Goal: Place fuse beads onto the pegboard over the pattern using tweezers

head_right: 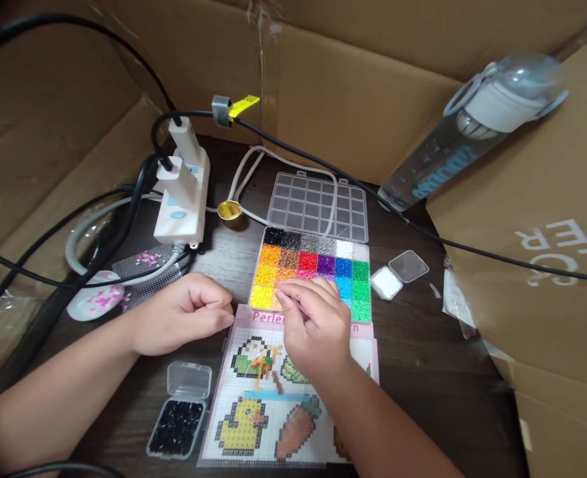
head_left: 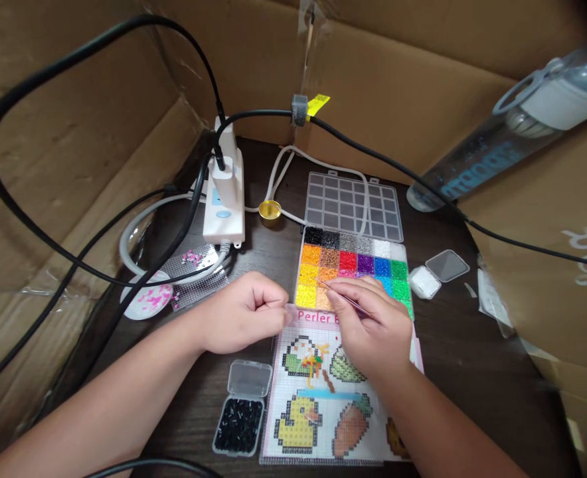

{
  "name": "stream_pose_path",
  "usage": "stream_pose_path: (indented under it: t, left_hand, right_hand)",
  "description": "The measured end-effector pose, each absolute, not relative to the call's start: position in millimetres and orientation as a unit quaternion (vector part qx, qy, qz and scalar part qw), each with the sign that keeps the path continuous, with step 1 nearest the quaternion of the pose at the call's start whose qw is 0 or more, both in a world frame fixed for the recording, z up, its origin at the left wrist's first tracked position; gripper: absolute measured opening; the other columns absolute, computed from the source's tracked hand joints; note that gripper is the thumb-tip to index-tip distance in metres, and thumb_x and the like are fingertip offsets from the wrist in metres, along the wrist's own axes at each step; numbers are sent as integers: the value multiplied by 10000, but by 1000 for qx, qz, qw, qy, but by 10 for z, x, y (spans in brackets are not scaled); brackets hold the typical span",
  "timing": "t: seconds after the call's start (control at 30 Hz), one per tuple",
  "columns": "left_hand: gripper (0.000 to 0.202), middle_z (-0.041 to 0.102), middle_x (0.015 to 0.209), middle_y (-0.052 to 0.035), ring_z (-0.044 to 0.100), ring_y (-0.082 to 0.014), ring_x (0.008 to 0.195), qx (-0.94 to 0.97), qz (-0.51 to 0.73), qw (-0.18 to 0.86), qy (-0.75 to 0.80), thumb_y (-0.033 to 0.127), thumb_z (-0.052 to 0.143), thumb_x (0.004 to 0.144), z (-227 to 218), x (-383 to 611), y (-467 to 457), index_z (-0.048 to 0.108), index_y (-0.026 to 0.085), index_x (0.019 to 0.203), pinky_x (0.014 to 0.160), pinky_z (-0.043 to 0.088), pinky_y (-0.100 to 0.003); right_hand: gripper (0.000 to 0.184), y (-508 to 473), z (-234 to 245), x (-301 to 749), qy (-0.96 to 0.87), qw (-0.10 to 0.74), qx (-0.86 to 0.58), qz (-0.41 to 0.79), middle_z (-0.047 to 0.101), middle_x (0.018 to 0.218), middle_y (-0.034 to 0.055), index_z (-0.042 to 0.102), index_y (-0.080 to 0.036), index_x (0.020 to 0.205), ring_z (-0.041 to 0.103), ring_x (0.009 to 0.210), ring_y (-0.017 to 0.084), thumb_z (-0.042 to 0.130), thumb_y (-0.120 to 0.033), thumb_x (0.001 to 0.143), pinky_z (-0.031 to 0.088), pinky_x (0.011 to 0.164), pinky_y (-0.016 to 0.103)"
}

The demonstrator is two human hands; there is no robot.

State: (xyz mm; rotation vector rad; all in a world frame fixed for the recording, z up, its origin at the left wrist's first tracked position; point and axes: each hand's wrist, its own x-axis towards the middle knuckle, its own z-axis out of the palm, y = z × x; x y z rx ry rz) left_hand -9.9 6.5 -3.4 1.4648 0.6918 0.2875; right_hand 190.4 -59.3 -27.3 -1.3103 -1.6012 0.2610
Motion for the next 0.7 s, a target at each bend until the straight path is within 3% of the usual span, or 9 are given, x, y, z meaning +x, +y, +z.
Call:
stream_pose_path:
  t: [0.7]
  left_hand:
    - [420,211,489,89,182,-51,467,658,125,677,303,234,518,822,-12,-84,60,243,222,504,424,162,-240]
  right_hand:
    - [171,-595,-290,1908,-658,508,-542,120,764,825,40,729,-172,862,685,751,173,683,-25,787,543,716,381]
